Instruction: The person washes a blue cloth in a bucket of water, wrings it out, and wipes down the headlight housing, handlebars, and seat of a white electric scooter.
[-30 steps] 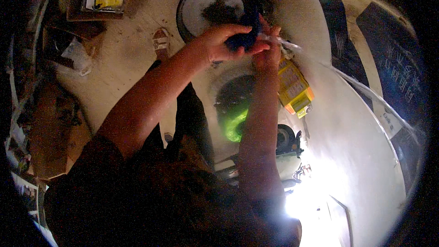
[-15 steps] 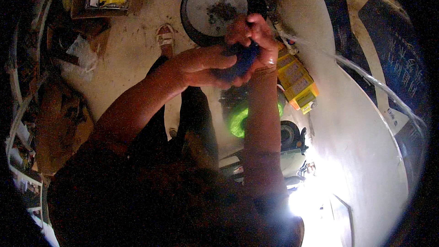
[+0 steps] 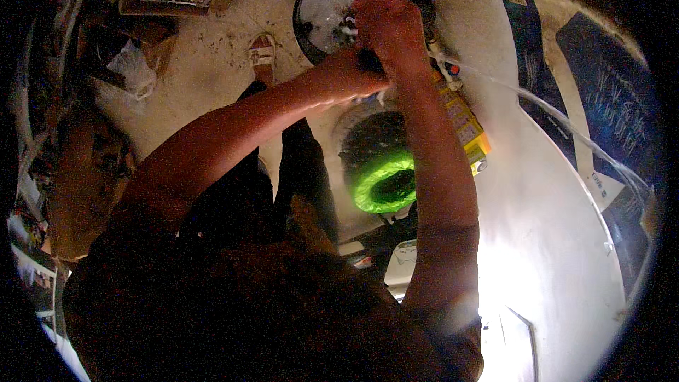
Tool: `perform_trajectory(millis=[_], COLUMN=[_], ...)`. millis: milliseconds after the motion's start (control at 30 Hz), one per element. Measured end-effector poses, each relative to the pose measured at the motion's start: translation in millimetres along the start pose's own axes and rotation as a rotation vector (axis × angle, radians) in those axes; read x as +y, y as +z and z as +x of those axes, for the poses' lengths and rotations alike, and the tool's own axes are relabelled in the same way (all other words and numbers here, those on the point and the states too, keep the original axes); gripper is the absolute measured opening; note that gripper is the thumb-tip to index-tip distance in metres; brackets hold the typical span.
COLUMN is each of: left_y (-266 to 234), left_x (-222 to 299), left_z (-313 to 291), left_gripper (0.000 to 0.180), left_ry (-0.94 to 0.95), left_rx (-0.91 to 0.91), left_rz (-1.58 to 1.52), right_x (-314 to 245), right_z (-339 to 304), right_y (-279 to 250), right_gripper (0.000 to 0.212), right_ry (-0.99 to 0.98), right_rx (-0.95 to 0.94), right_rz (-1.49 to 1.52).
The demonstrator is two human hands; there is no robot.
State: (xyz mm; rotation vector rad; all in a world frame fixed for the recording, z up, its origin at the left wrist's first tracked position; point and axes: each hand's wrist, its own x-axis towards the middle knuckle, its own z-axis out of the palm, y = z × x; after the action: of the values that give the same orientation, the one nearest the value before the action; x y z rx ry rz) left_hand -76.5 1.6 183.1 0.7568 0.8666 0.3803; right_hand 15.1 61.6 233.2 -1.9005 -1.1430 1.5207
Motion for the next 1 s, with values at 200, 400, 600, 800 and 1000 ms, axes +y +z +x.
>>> perform_trajectory(millis=[200,400,600,800,1000], left_y=[-1.9,-5.1,4.1,36.9,26.4], left_x=[-38.5,-6.4,39.2,72.8,80.4], left_z=[32.0,-3.4,-60.1,-109.1,-125.8], left_gripper=[0.039,0.036,0.030,0.039,0.038], left_ry=[0.164,0.148,-0.221,-0.260,-0.169], left_rx=[0.275,0.252,-0.490,-0.857,-0.946], left_rz=[0.415,0.203,-0.759,-1.260,-1.202], right_x=[63.5,67.3,54.2,-36.9,-56.8], right_z=[29.9,12.6,-15.7,-40.8,-27.3], right_y=[2.3,-11.3,-11.1,-4.7,-5.2], right_gripper=[0.019,0.034,0.101,0.071,0.024], right_ry=[-0.232,-0.076,-0.219,-0.897,-0.878], right_rx=[0.303,0.085,-0.684,-1.300,-1.842], right_rz=[-0.205,0.281,1.322,1.389,1.308])
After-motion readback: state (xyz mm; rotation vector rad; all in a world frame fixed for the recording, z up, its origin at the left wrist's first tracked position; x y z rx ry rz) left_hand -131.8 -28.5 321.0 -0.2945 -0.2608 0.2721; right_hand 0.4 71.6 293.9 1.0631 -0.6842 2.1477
